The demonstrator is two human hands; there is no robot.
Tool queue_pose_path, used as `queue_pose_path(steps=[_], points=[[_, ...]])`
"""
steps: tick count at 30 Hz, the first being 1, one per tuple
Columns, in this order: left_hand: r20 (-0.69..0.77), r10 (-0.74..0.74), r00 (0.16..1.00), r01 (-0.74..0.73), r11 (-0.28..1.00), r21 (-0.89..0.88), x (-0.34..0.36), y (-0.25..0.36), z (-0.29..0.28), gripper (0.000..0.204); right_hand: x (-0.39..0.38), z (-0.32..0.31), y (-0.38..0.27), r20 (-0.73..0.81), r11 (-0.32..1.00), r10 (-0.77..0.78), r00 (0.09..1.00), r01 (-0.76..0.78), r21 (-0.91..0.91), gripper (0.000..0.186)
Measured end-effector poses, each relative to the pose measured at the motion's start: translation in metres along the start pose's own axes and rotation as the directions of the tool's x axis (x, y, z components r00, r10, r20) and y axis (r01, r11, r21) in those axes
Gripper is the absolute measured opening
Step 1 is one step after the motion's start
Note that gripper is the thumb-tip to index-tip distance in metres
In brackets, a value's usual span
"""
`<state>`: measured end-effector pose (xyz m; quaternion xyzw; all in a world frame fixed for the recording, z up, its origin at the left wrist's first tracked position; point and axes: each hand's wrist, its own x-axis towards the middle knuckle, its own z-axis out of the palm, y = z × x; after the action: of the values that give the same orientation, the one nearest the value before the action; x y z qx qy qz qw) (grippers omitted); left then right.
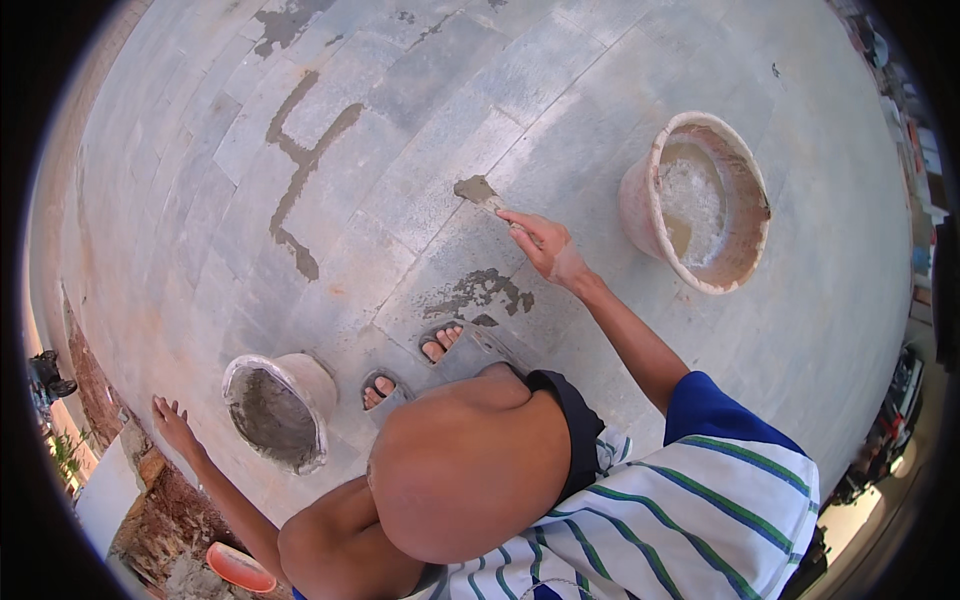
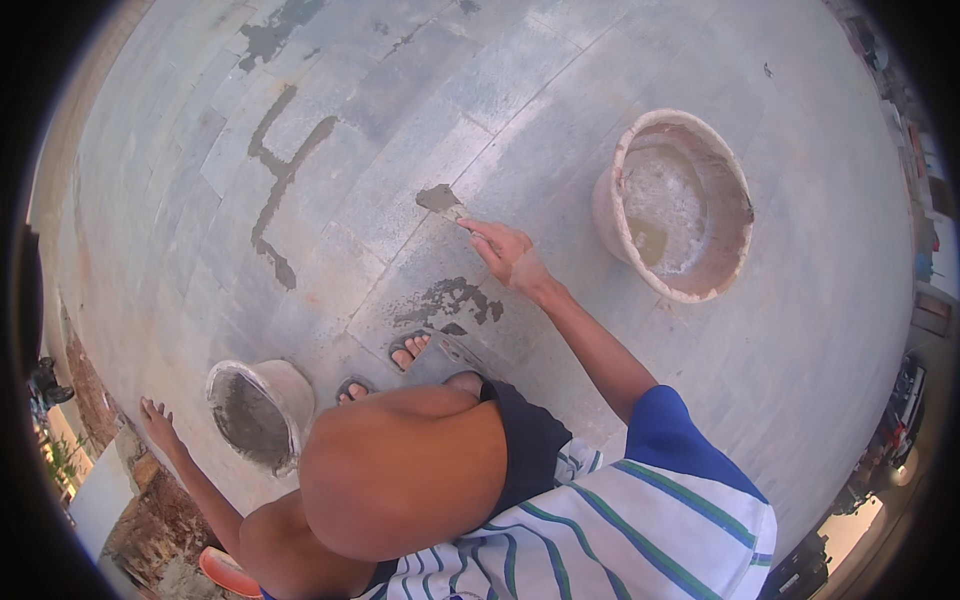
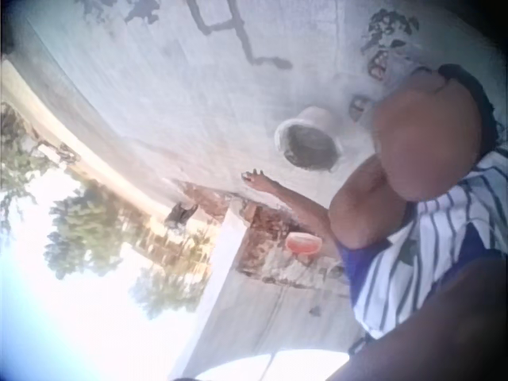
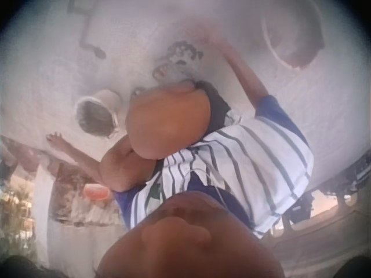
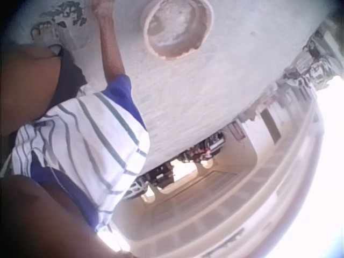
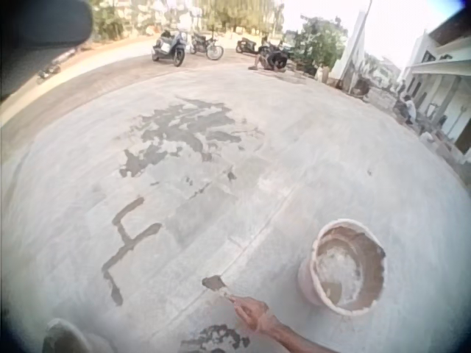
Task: The person uses a sponge to wipe a wet cement mixture along a tiled floor seam, repeatedly dipping the sponge into a bucket. Later, they use a trowel to spread cement into floor joints and smooth the surface. The person also carries a bucket across the area and places it down before continuing to apply cement.
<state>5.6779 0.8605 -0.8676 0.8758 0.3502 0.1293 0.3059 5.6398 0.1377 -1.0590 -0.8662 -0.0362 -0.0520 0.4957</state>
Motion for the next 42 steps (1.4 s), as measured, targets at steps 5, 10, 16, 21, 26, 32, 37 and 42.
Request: queue_pose_path(steps=[5, 10, 16, 21, 26, 32, 37, 42], points=[[0.442, 0.307, 0.843, -0.392, 0.912, 0.115, 0.005, 0.164, 0.098, 0.052, 0.0, -0.037, 0.011, -0.014, 0.879, 0.171, 0.985, -0.159, -0.449, 0.037], [0.794, 0.487, 0.365, -0.799, 0.602, -0.002, -0.087, 0.246, 0.162, 0.032, 0.009, -0.044, 0.029, -0.021, 0.833, 0.084, 0.996, -0.082, -0.548, 0.038], [0.866, 0.471, 0.168, -0.824, 0.55, -0.139, -0.143, 0.221, 0.182, 0.032, 0.027, -0.05, 0.041, 0.03, 0.81, 0.139, 0.99, -0.096, -0.579, 0.037], [0.868, 0.423, 0.26, -0.762, 0.642, -0.085, -0.137, 0.188, 0.155, 0.032, 0.017, -0.057, 0.056, 0.097, 0.778, 0.201, 0.975, -0.098, -0.621, 0.035], [0.808, 0.386, 0.445, -0.679, 0.734, 0.023, -0.108, 0.153, 0.127, 0.031, 0.021, -0.056, 0.041, 0.082, 0.8, 0.195, 0.977, -0.11, -0.59, 0.033], [0.811, 0.366, 0.457, -0.703, 0.707, 0.077, -0.1, 0.139, 0.119, 0.03, 0.035, -0.053, 0.046, 0.129, 0.77, 0.255, 0.958, -0.121, -0.626, 0.032], [0.786, 0.397, 0.473, -0.71, 0.701, 0.074, -0.095, 0.13, 0.113, 0.03, 0.036, -0.072, 0.047, 0.164, 0.765, 0.267, 0.95, -0.105, -0.636, 0.032], [0.807, 0.367, 0.462, -0.706, 0.703, 0.084, -0.099, 0.127, 0.114, 0.03, 0.053, -0.074, 0.047, 0.12, 0.762, 0.257, 0.959, -0.124, -0.636, 0.032]])
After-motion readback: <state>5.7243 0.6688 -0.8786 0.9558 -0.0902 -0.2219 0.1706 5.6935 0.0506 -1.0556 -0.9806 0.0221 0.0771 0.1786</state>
